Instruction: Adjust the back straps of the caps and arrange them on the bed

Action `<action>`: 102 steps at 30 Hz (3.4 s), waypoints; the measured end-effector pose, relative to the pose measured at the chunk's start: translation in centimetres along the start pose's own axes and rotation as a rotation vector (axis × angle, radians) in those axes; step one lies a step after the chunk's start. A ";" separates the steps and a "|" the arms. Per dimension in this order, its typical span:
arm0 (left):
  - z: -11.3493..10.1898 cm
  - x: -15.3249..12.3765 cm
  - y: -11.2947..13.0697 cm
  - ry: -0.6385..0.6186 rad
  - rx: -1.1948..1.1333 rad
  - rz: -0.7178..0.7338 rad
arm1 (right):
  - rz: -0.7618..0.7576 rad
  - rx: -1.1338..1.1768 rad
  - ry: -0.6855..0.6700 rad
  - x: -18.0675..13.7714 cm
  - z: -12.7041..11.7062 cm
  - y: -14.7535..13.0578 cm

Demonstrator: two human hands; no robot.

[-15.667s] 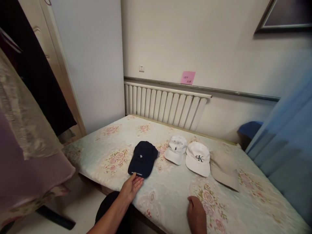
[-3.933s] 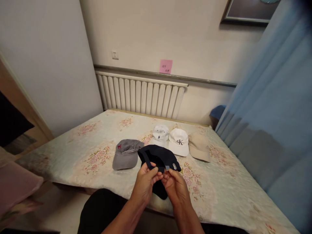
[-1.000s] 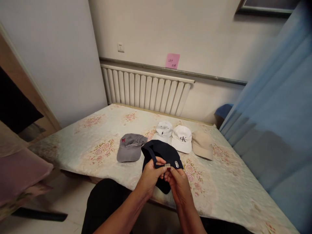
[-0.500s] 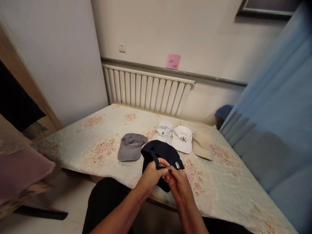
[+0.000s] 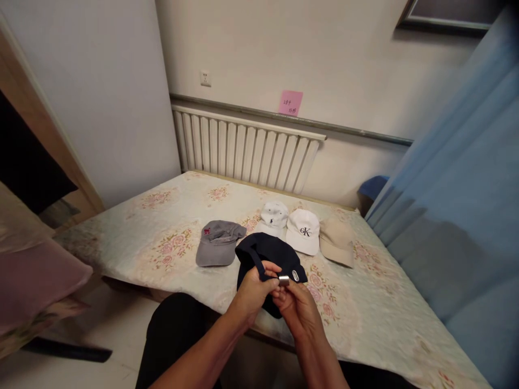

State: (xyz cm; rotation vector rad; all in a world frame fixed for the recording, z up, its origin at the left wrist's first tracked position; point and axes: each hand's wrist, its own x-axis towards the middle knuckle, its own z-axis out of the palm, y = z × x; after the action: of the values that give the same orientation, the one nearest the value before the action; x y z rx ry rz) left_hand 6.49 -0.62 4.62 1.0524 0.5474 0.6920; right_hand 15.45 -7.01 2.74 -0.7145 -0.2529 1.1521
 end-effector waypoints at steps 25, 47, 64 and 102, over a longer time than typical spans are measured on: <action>-0.4 -0.1 -1.0 0.094 -0.040 -0.087 | -0.025 0.003 -0.001 -0.4 -0.5 0.3; -0.6 -0.7 -1.9 0.051 -0.088 -0.046 | -0.153 -0.278 -0.018 -1.0 -1.3 1.1; -0.6 -1.2 -1.6 0.042 -0.078 -0.031 | -0.076 -0.097 0.036 -1.3 -0.2 0.9; -0.7 -1.0 -1.3 -0.034 -0.072 0.022 | -0.093 -0.138 0.049 -1.5 0.2 0.8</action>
State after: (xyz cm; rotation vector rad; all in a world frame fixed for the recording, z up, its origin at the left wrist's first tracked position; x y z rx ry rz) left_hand 5.65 -1.30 3.23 1.0021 0.4789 0.7077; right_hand 14.15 -8.05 2.67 -0.8427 -0.3231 1.0340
